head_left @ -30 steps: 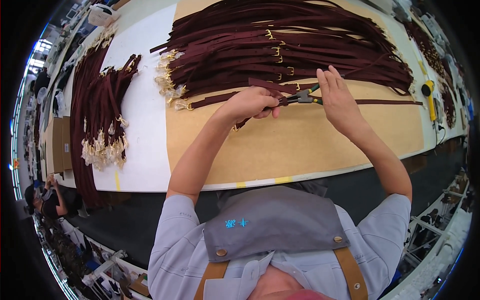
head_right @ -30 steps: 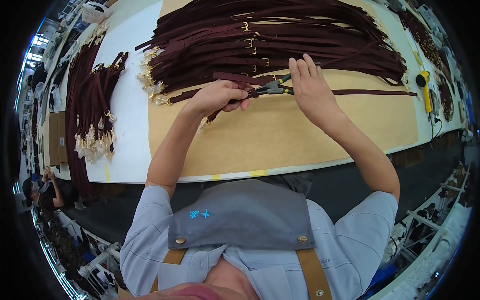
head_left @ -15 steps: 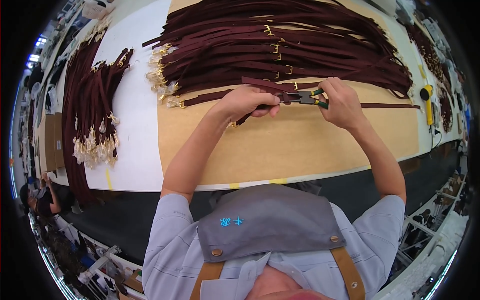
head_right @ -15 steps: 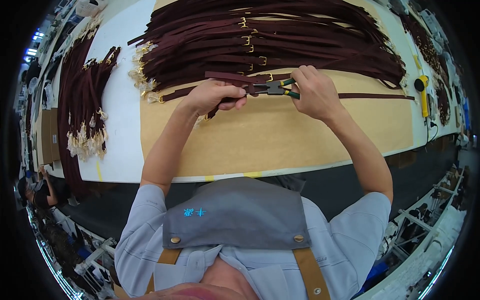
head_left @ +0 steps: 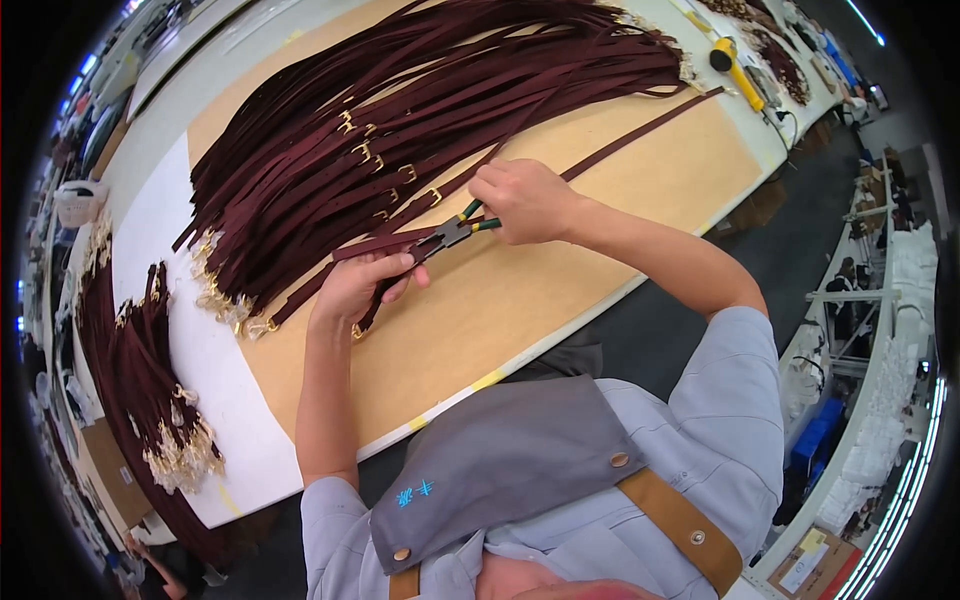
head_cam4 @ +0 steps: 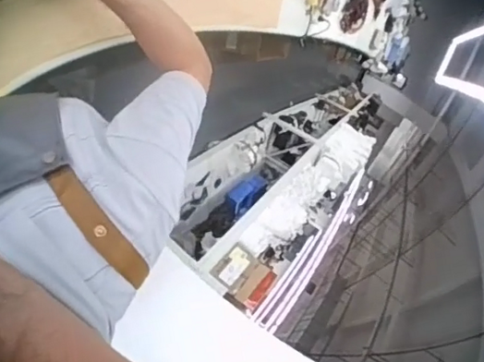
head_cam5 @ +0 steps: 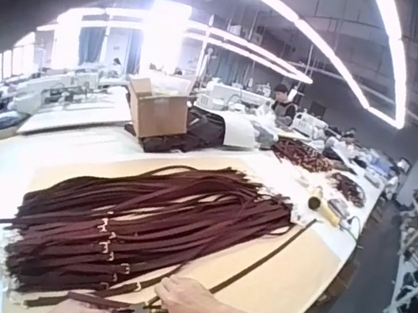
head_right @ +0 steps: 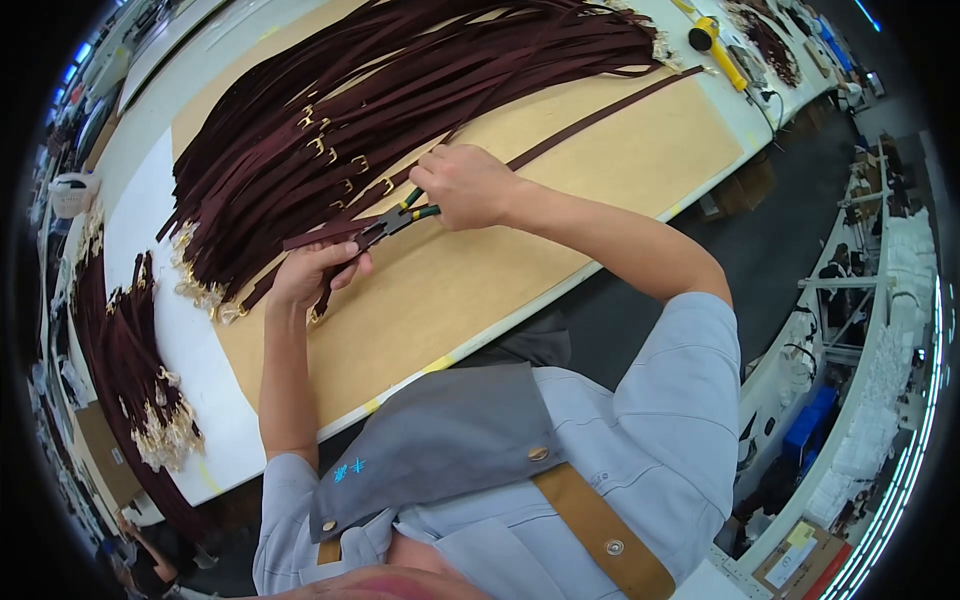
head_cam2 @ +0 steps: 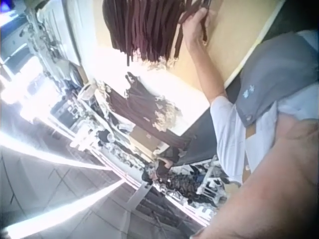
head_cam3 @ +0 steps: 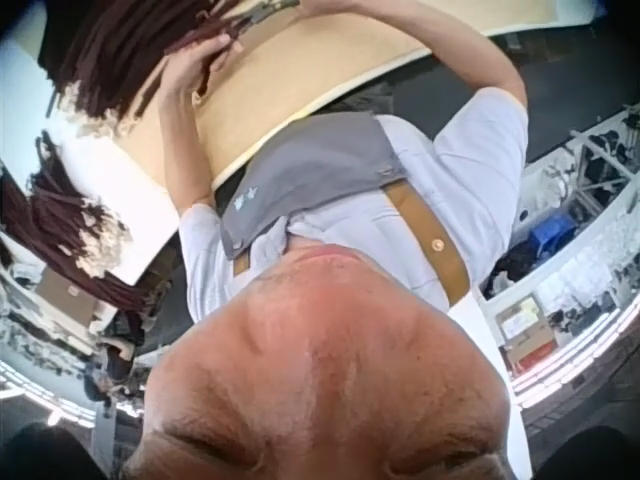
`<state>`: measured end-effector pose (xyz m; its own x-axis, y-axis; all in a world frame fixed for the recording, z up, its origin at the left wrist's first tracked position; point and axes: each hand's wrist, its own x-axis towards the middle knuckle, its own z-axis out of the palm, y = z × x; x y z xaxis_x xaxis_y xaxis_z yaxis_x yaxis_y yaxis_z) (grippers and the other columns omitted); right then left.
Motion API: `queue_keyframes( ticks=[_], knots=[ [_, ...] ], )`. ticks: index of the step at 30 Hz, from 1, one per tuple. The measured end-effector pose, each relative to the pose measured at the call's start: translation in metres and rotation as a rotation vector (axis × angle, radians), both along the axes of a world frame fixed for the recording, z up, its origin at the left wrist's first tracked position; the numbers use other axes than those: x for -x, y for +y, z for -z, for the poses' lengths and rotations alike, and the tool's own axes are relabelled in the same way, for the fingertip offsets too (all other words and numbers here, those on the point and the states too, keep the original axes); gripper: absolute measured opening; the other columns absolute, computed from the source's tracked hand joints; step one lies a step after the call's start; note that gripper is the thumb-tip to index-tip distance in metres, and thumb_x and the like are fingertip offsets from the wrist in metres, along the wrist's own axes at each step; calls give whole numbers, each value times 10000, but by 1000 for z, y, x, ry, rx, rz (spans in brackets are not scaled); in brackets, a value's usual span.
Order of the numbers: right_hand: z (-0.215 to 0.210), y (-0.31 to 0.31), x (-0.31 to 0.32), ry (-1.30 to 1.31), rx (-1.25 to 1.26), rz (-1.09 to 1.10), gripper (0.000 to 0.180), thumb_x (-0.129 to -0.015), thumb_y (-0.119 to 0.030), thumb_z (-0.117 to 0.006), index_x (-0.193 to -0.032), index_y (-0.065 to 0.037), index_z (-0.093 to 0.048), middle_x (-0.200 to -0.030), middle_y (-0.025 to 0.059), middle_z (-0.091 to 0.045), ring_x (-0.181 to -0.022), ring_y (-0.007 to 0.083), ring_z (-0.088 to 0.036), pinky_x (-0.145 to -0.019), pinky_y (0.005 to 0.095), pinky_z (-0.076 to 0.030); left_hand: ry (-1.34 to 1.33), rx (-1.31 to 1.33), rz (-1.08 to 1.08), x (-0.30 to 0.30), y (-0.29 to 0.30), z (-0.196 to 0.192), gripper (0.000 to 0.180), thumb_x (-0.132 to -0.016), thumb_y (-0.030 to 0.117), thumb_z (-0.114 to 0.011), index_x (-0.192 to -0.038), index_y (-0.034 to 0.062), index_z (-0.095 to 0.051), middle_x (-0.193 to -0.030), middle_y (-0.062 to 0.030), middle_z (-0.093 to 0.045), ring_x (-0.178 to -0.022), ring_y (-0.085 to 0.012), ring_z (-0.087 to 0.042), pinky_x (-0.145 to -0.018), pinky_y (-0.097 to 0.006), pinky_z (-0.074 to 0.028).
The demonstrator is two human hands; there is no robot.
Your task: Assembling and finishing leather bag straps by inserting buckles and securing them.
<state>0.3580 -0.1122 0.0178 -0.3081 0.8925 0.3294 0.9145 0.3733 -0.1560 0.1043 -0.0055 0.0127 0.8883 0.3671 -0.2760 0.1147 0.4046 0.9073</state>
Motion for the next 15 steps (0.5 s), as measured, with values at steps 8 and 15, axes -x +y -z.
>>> queue_keyframes(
  ticks=[8, 15],
  knots=[
    [6, -1, -7, 10, 26, 0, 180, -670, -49, -653, -800, -41, -529, -781, 97, -571, -778, 288, -582, -663, 390, -488, 104, -46, -13, -9, -3, 7, 180, -869, 115, -582, -935, -36, -656, -716, -82, -661, -436, -54, -390, -452, -212, -339],
    [-5, -12, 5, -108, 239, 127, 380, -753, 58, -530, -1130, 34, -488, -1095, 199, -507, -1069, 351, -501, -894, 413, -468, 123, 64, -88, -9, -9, 19, 143, -825, 95, -558, -823, 1, -665, -672, -57, -649, -423, -39, -364, -404, -224, -279]
  ],
)
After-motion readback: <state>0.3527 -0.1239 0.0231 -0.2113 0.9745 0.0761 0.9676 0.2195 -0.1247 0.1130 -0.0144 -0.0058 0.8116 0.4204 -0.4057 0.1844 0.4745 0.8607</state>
